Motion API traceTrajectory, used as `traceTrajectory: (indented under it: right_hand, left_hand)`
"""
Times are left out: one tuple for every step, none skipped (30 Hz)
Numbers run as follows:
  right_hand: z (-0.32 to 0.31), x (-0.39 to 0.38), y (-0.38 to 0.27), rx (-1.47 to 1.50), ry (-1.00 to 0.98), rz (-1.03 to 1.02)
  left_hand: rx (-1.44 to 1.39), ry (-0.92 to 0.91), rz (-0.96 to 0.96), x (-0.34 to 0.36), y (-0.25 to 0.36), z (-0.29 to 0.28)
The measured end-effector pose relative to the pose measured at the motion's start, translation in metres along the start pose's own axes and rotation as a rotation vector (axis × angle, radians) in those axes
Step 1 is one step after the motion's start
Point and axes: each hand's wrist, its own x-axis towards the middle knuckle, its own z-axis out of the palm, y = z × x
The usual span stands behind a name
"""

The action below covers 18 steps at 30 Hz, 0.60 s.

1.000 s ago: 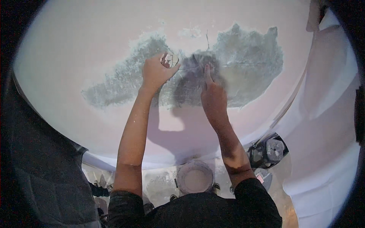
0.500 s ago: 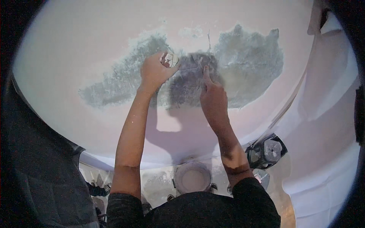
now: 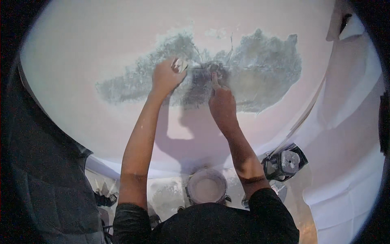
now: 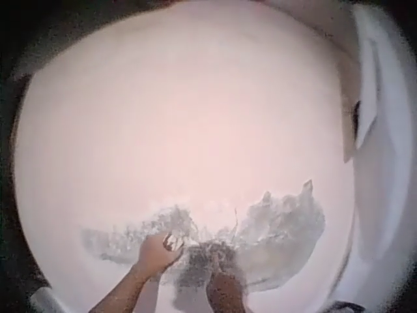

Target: Patching and smoothing a damaged section of a wall using joint compound and a putty knife.

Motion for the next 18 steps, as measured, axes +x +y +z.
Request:
traceTrajectory:
  right_hand:
    - [0.002,-0.001,-0.005,0.0,0.007,0.021]
    - [0.004,-0.001,-0.007,0.002,0.016,0.026]
    - [0.003,-0.002,-0.009,0.018,0.014,0.051]
    - [0.004,-0.004,-0.009,0.035,0.012,0.078]
    - [0.011,-0.003,-0.007,0.032,0.024,0.084]
    - [0.016,0.0,-0.006,0.061,0.113,0.035]
    - [0.02,0.002,-0.003,0.087,0.203,-0.015]
    - [0.022,0.003,0.002,0.082,0.212,-0.009]
    - [0.02,0.003,-0.003,0.066,0.192,0.017]
    - [0.018,0.003,-0.006,0.05,0.172,0.042]
    - [0.02,0.001,-0.006,0.053,0.176,0.044]
    - [0.022,-0.005,-0.006,0.043,0.149,0.046]
    - [0.023,-0.008,-0.005,0.033,0.121,0.047]
    - [0.024,-0.006,-0.005,0.035,0.124,0.047]
    - [0.021,-0.004,-0.01,0.042,0.114,0.059]
    - [0.018,-0.002,-0.012,0.049,0.104,0.069]
    - [0.017,0.0,-0.012,0.051,0.103,0.066]
    - [0.015,0.002,-0.012,0.038,0.091,0.046]
  left_hand:
    - [-0.013,0.028,-0.001,-0.006,-0.006,-0.008]
    - [-0.014,0.027,0.009,-0.009,-0.012,-0.014]
    - [0.019,0.009,-0.04,-0.012,-0.011,-0.022]
    - [0.053,-0.009,-0.09,-0.013,-0.01,-0.029]
    - [0.048,-0.01,-0.077,-0.014,-0.013,-0.034]
    - [0.074,-0.029,-0.088,-0.013,-0.015,-0.036]
    - [0.1,-0.048,-0.097,-0.013,-0.015,-0.036]
    - [0.093,-0.05,-0.087,-0.013,-0.014,-0.034]
    - [0.112,-0.089,-0.12,-0.015,-0.011,-0.039]
    - [0.131,-0.129,-0.152,-0.016,-0.009,-0.043]
    - [0.134,-0.129,-0.148,-0.018,-0.009,-0.042]
    - [0.15,-0.113,-0.151,-0.021,-0.01,-0.04]
    - [0.167,-0.096,-0.154,-0.022,-0.011,-0.037]
    - [0.168,-0.095,-0.152,-0.022,-0.013,-0.037]
    - [0.146,-0.1,-0.15,-0.022,-0.015,-0.039]
    - [0.124,-0.103,-0.149,-0.022,-0.016,-0.04]
    - [0.125,-0.101,-0.151,-0.023,-0.017,-0.04]
    - [0.134,-0.081,-0.136,-0.022,-0.015,-0.042]
